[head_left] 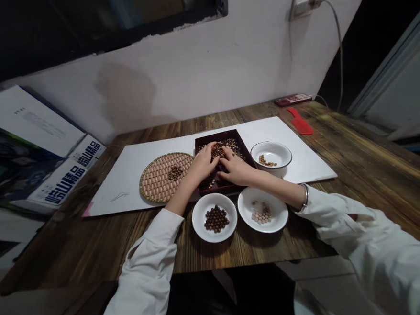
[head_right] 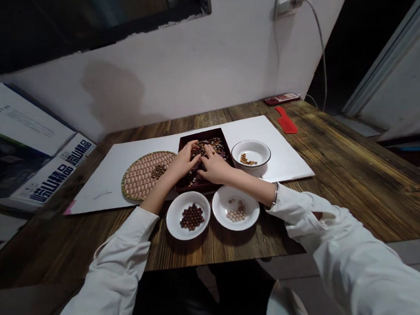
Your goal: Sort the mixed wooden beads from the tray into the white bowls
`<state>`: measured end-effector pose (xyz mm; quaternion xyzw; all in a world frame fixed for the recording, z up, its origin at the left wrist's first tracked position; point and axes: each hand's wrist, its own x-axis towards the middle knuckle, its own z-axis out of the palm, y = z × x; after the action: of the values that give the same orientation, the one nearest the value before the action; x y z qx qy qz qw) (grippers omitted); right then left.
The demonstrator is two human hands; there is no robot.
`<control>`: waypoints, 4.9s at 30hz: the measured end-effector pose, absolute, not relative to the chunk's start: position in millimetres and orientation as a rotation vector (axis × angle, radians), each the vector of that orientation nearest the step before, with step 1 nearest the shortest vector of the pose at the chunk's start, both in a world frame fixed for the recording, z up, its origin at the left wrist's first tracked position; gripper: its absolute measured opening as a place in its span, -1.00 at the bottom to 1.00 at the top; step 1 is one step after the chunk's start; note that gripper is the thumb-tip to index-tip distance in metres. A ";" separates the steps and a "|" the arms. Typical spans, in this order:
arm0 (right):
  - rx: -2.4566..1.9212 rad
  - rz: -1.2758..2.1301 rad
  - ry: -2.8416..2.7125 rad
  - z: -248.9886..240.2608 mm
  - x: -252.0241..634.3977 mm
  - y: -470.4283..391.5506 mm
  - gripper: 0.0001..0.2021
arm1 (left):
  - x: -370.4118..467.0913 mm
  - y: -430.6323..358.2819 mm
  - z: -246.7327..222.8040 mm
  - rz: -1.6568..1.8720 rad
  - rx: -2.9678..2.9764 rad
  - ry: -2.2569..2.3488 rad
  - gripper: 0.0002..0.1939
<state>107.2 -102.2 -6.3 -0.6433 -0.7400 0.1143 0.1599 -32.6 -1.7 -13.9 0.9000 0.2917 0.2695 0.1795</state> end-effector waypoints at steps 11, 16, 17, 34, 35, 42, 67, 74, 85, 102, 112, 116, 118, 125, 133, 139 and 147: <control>-1.912 0.189 -2.094 -2.4 105.4 -104.9 -0.47 | -33.1 -4.9 -9.8 0.640 2.660 0.891 -0.56; -1.911 0.160 -2.052 -4.5 105.8 -104.5 -0.47 | -33.2 -9.5 -7.9 0.507 2.762 0.936 -0.59; -1.901 0.154 -2.044 -5.2 106.2 -104.2 -0.48 | -33.2 -10.0 -7.5 0.496 2.768 0.935 -0.59; -1.853 0.047 -1.960 -8.7 108.7 -101.5 -0.50 | -33.8 -10.4 -3.5 0.464 2.684 0.863 -0.70; -1.856 0.051 -1.953 -8.3 108.7 -101.3 -0.50 | -33.9 -10.6 -3.3 0.467 2.684 0.859 -0.71; -1.824 0.038 -1.859 -2.7 108.8 -100.6 -0.57 | -34.5 -7.9 -5.2 0.480 2.646 0.857 -0.68; -1.863 0.133 -1.823 1.2 110.6 -101.3 -0.58 | -34.1 -8.5 -4.8 0.470 2.659 0.849 -0.72; -1.852 0.134 -1.837 -0.7 110.4 -100.1 -0.59 | -34.1 -7.6 -6.2 0.451 2.680 0.864 -0.72; -1.836 0.159 -1.865 -2.4 110.3 -100.5 -0.58 | -33.7 -9.5 -3.2 0.418 2.686 0.899 -0.74; -1.867 0.233 -1.935 -8.5 109.0 -97.6 -0.51 | -34.0 -11.4 -1.3 0.378 2.736 0.916 -0.74; -1.907 0.263 -2.000 -12.2 109.2 -96.3 -0.45 | -33.1 -12.9 0.3 0.313 2.807 0.971 -0.73; -1.916 0.279 -2.016 -11.2 108.4 -97.3 -0.46 | -32.9 -12.6 0.5 0.297 2.822 0.964 -0.72; -1.907 0.281 -2.019 -11.9 108.2 -97.1 -0.46 | -32.8 -12.9 0.7 0.298 2.826 0.968 -0.73; -1.939 0.375 -2.062 -18.2 109.6 -92.5 -0.52 | -32.6 -14.2 1.5 0.294 2.844 0.925 -0.75; -1.852 0.369 -2.189 -18.1 111.6 -91.2 -0.56 | -32.7 -16.4 3.5 0.243 2.886 0.936 -0.74; -1.820 0.311 -2.222 -12.9 110.5 -92.2 -0.66 | -35.0 -13.6 0.2 0.206 2.942 0.871 -0.78; -1.733 0.287 -2.232 -13.6 112.1 -87.7 -0.67 | -36.0 -11.9 -0.5 0.148 2.994 0.849 -0.79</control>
<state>112.1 -87.7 -13.6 -0.6033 -0.7769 0.1000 0.1502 -36.0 -11.9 -0.5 0.9609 0.2725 0.0474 0.0128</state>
